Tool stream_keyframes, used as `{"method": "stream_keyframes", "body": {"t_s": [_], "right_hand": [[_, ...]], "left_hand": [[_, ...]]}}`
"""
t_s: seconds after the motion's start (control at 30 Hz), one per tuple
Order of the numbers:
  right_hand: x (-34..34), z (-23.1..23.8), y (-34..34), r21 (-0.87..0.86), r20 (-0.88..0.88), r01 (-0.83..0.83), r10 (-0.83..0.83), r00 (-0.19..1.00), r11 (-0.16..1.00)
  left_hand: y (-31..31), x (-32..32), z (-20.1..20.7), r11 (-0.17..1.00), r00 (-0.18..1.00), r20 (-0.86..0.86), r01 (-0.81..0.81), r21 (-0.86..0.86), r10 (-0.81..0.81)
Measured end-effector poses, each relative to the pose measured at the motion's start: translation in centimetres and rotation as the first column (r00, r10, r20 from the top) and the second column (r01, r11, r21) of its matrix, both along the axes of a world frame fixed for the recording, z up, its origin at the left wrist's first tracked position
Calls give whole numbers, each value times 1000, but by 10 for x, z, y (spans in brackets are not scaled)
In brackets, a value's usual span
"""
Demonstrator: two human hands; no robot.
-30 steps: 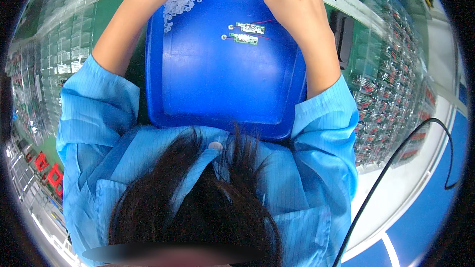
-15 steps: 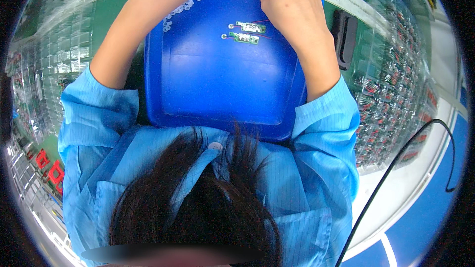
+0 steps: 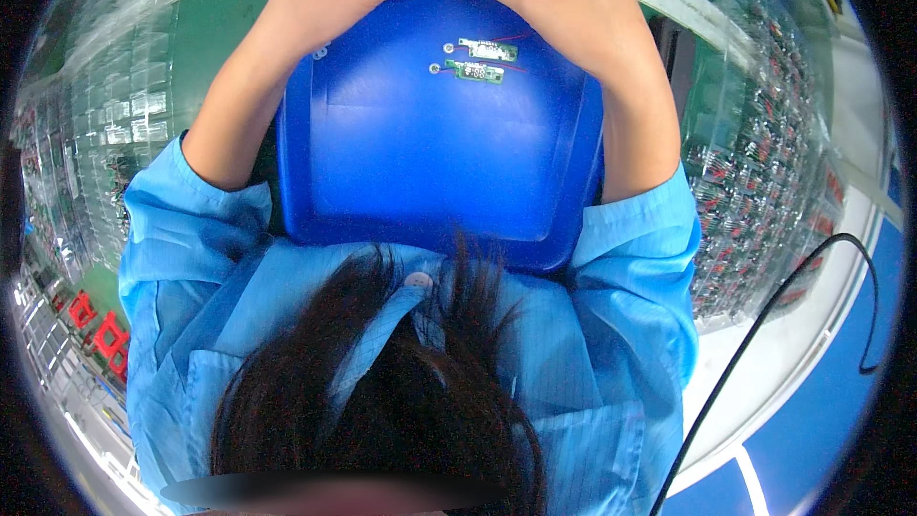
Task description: The person assembles small electronic components by hand, placing tiny plastic rings onto circuit boards.
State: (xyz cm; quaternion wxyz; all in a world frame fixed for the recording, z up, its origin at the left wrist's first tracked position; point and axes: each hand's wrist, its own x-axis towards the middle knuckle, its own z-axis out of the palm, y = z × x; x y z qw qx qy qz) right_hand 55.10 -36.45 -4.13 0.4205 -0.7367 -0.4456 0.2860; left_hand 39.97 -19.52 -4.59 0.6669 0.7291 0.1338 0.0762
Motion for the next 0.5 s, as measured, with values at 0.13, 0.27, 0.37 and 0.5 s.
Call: {"method": "stream_keyframes", "body": {"t_s": [0.13,0.27,0.37,0.5], "right_hand": [[7,-10,-1,76,-280,70,-46,959,995],[3,-10,3,132,-280,96,-56,958,987],[6,-14,3,172,-331,99,-38,943,980],[-25,16,10,216,-25,198,-197,980,956]], "left_hand": [[-13,-4,4,978,982,113,-164,128,150],[-13,-4,4,963,973,134,-210,171,188],[-19,-5,8,969,974,150,-191,155,168],[-18,-4,-13,703,735,669,-419,574,-107]]}}
